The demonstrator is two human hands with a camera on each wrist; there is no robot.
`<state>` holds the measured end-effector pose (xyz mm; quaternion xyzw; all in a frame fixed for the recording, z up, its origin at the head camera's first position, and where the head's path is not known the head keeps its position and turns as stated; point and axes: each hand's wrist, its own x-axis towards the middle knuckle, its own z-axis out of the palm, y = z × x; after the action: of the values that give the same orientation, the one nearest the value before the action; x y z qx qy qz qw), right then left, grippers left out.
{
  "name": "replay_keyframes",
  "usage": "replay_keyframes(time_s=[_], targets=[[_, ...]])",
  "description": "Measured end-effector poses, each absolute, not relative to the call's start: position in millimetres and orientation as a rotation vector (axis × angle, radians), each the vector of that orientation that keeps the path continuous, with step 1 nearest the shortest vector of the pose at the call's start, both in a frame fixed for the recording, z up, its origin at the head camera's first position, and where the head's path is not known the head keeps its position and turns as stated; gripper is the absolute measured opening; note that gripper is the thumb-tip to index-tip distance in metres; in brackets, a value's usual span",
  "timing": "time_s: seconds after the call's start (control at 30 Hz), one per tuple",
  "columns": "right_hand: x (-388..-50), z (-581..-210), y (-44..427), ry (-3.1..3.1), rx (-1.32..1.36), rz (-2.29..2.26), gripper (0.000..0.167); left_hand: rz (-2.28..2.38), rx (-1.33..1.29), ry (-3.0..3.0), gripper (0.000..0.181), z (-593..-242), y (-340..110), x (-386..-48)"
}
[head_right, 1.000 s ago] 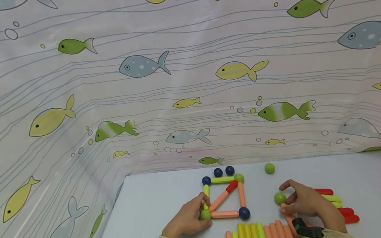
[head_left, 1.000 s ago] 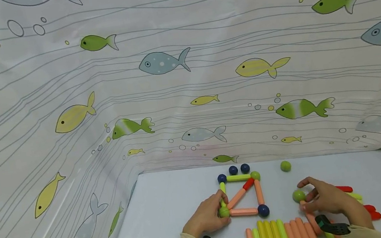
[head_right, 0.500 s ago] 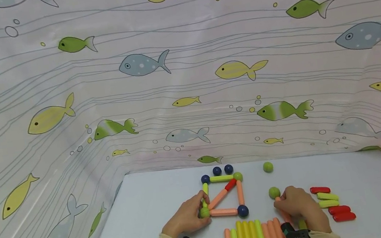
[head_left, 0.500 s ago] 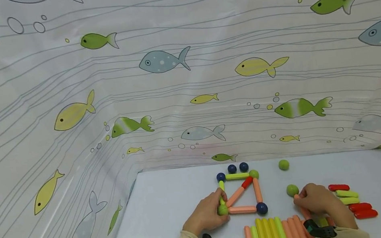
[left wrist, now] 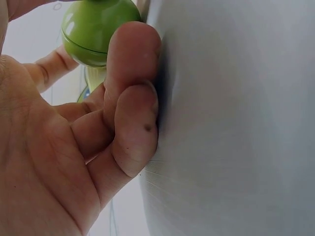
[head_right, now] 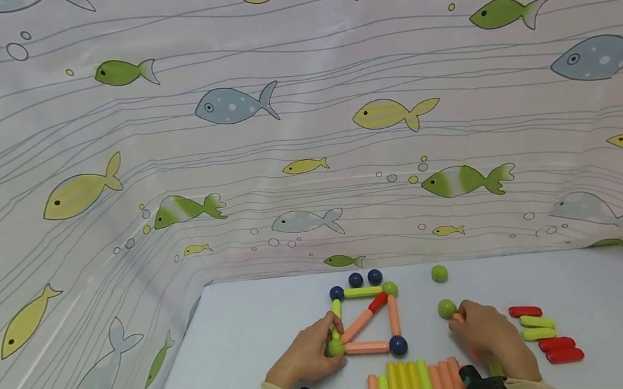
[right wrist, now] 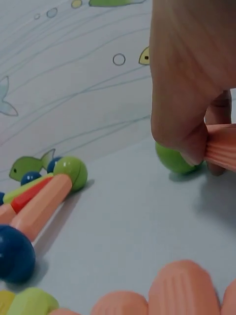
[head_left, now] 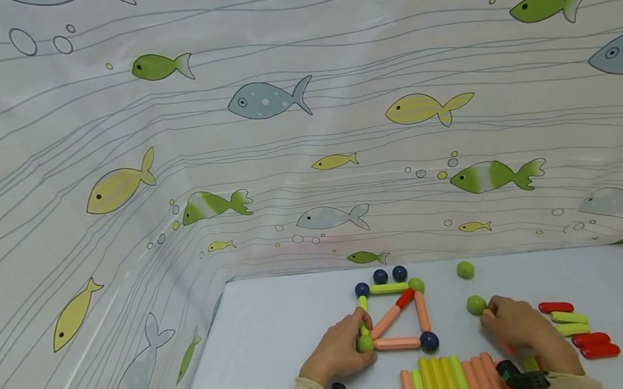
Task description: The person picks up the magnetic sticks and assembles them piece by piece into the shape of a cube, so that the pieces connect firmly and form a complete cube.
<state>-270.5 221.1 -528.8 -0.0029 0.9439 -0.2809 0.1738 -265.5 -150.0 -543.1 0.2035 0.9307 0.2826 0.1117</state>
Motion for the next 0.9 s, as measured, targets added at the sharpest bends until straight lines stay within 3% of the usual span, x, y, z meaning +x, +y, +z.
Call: replay_keyframes(time_s=[0.23, 0.57, 0.77, 0.9], targets=[[-268.0, -522.1, 230.4, 2.710, -0.061, -0.860, 0.032, 0.839, 0.589, 2.731, 0.051, -543.6, -149.5, -265.0], [-269.8, -508.4, 215.9, 2.938, -0.073, -1.106, 0.053, 0.910, 0.544, 2.706, 0.046, -542.7, -148.5, -261.7], [-262.1, -499.7, 159.3, 3.129, -0.137, -1.528, 0.030, 0.998, 0.526, 2.661, 0.036, -544.8, -150.0, -263.5], [-256.7, -505.2, 110.1, 3.100, -0.379, -1.826, 0.022, 1.055, 0.548, 2.648, 0.033, -548.3, -152.5, -265.6]])
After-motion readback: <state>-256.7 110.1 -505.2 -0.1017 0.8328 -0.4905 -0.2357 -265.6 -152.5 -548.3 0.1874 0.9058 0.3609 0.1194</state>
